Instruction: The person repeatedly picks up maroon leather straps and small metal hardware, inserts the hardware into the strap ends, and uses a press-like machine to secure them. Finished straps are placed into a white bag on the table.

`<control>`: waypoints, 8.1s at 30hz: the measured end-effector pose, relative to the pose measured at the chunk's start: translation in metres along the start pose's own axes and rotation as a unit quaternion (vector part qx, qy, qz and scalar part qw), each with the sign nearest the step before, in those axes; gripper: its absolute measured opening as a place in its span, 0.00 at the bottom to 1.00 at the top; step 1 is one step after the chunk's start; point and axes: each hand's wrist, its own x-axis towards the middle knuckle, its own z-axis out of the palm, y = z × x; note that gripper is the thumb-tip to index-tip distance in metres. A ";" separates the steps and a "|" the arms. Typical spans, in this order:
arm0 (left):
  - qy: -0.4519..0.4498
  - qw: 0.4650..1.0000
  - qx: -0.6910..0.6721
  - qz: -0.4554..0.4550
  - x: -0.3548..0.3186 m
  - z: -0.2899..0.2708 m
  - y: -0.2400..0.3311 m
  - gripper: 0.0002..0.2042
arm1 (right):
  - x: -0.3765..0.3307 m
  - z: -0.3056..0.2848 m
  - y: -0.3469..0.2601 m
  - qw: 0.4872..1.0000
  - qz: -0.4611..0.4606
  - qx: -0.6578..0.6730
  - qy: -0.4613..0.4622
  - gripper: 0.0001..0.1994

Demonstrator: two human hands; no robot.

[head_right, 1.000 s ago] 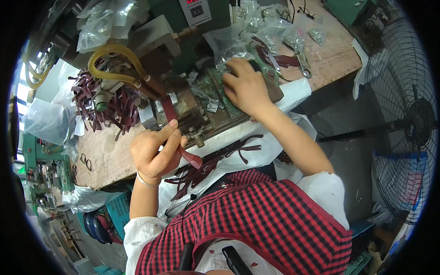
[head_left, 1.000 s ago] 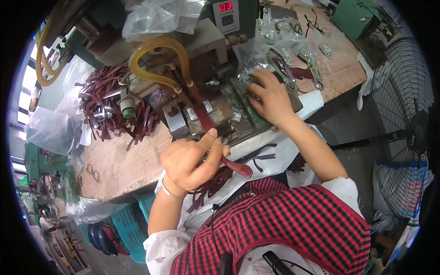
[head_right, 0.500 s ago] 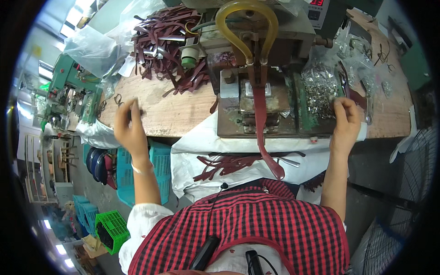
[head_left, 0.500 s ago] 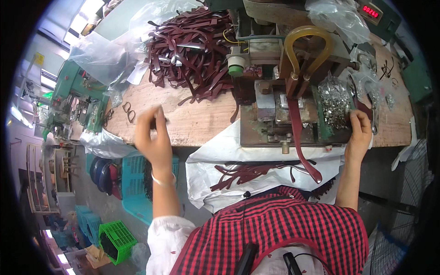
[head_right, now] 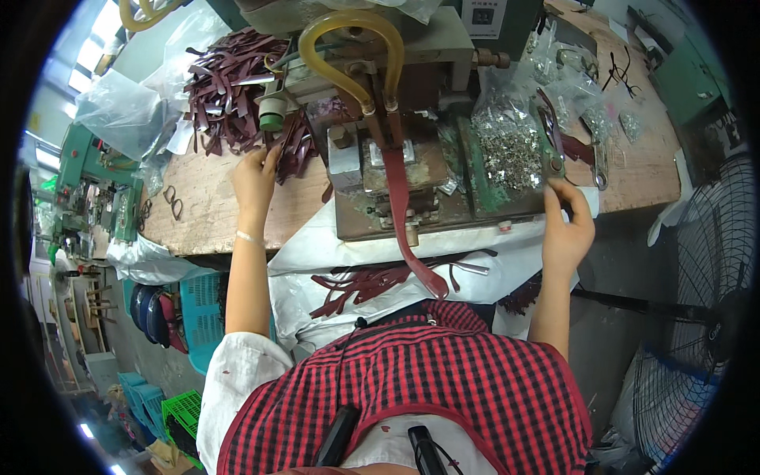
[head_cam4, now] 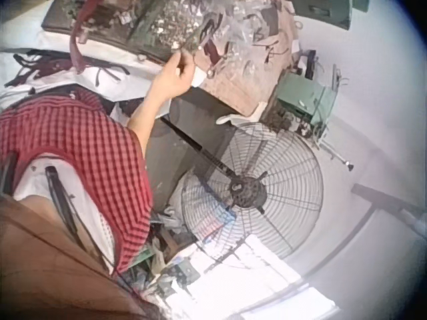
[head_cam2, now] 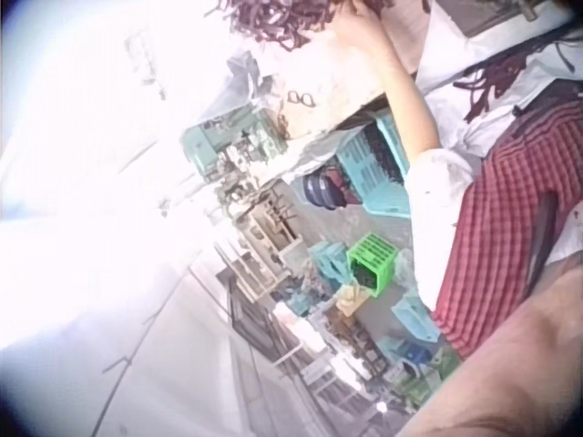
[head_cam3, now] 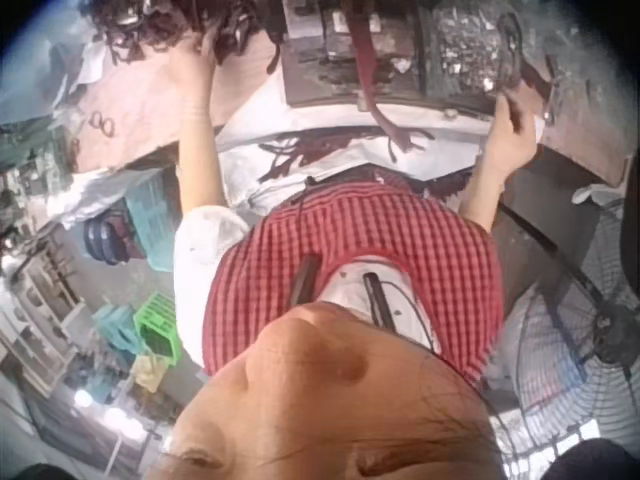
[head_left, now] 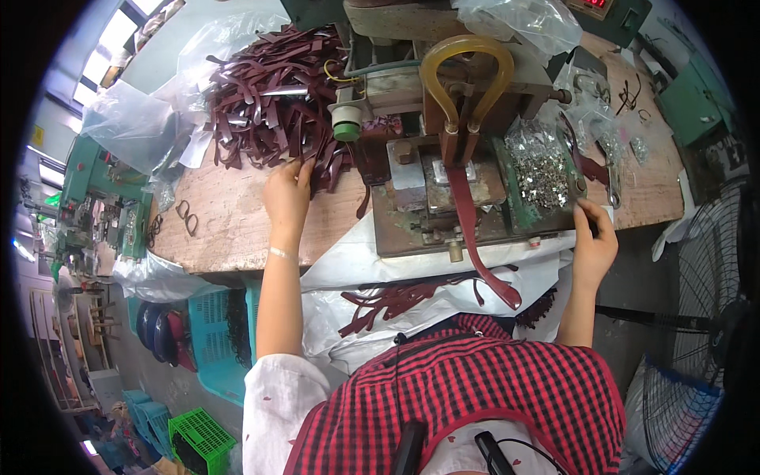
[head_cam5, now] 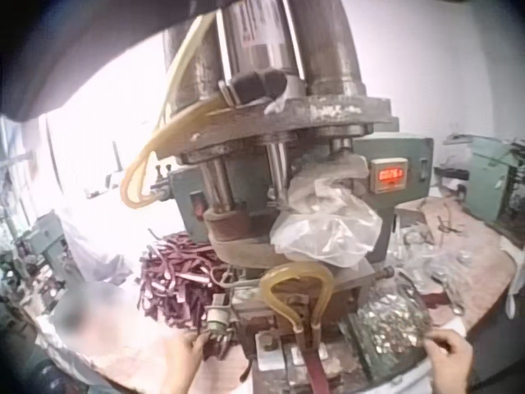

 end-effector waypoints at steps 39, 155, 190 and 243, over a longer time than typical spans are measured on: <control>0.146 0.826 -0.218 0.499 -0.047 -0.073 0.179 0.12 | 0.028 0.056 -0.034 0.919 -0.228 -0.316 -0.058 0.11; 0.090 0.855 -0.301 0.414 -0.038 -0.101 0.174 0.08 | 0.002 0.065 -0.144 0.917 -0.100 0.199 -0.332 0.29; 0.082 0.950 -0.297 -0.042 -0.119 -0.082 0.005 0.10 | -0.167 0.081 0.101 0.845 -0.146 -0.275 -0.434 0.09; 0.025 0.832 -0.551 -0.052 -0.043 -0.134 0.112 0.06 | 0.000 0.117 -0.133 0.914 -0.001 0.329 -0.236 0.22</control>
